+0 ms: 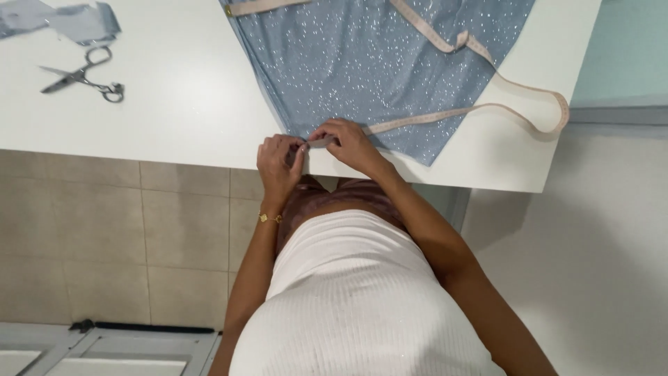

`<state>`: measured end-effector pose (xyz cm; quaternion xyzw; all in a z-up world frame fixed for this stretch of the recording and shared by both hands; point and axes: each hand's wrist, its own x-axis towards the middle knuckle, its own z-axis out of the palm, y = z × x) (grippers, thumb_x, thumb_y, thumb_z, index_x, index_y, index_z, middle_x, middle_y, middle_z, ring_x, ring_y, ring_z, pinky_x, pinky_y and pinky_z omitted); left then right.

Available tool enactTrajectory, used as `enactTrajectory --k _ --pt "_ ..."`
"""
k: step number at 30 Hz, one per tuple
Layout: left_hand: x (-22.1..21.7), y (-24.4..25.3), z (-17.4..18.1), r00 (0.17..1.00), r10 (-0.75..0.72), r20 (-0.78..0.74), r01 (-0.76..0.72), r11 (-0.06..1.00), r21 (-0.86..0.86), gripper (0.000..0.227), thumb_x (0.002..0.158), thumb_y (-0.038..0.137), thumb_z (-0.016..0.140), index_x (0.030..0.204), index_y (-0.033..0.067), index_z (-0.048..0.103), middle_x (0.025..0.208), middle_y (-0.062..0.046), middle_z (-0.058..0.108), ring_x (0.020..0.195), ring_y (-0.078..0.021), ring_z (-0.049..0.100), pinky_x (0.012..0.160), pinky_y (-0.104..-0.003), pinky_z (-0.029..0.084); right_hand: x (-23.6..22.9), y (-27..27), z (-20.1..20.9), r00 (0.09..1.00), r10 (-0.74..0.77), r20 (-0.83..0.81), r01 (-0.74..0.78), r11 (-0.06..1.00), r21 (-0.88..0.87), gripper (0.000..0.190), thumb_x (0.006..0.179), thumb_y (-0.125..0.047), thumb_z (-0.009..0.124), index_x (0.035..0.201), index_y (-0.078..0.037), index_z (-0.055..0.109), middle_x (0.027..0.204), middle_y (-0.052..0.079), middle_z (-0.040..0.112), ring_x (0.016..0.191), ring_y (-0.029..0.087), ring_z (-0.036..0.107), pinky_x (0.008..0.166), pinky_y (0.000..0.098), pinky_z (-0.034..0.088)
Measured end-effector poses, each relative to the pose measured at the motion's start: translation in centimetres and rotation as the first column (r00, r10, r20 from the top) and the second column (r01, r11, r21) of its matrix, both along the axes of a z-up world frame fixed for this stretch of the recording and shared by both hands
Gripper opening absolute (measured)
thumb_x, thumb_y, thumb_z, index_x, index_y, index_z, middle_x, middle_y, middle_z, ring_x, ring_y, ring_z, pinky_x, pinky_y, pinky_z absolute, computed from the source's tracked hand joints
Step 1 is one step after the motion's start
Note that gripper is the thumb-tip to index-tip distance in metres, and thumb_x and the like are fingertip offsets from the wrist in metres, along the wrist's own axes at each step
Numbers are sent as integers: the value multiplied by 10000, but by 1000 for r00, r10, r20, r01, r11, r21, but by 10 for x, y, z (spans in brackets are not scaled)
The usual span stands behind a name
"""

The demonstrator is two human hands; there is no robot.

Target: Measuring and pinning fabric patterns on a workbench in a sewing studio.

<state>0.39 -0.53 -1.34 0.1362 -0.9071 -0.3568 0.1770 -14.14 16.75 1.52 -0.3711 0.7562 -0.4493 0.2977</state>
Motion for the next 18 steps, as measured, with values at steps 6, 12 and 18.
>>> enactTrajectory --k 6,12,18 --pt "-1 4 -8 999 42 -3 -43 998 -43 59 993 261 785 987 220 743 930 30 670 898 -229 657 833 -387 480 -1 1 17 999 4 40 -7 998 62 381 889 74 597 1206 -32 781 1128 203 779 1130 421 732 1025 532 553" --pt "1 8 -33 998 53 -37 -57 992 -117 76 972 290 766 974 235 714 918 21 667 880 -245 664 792 -401 497 2 2 31 994 0 109 -13 994 112 398 914 50 605 1243 -71 793 1167 177 787 1171 397 737 1047 523 556" --pt "0 8 -17 997 61 -56 -67 990 -120 55 960 243 755 996 207 733 891 -5 673 839 -241 668 760 -379 491 -2 1 21 989 12 149 -31 992 126 440 915 18 582 1270 -116 805 1204 165 788 1194 370 733 1050 503 560"
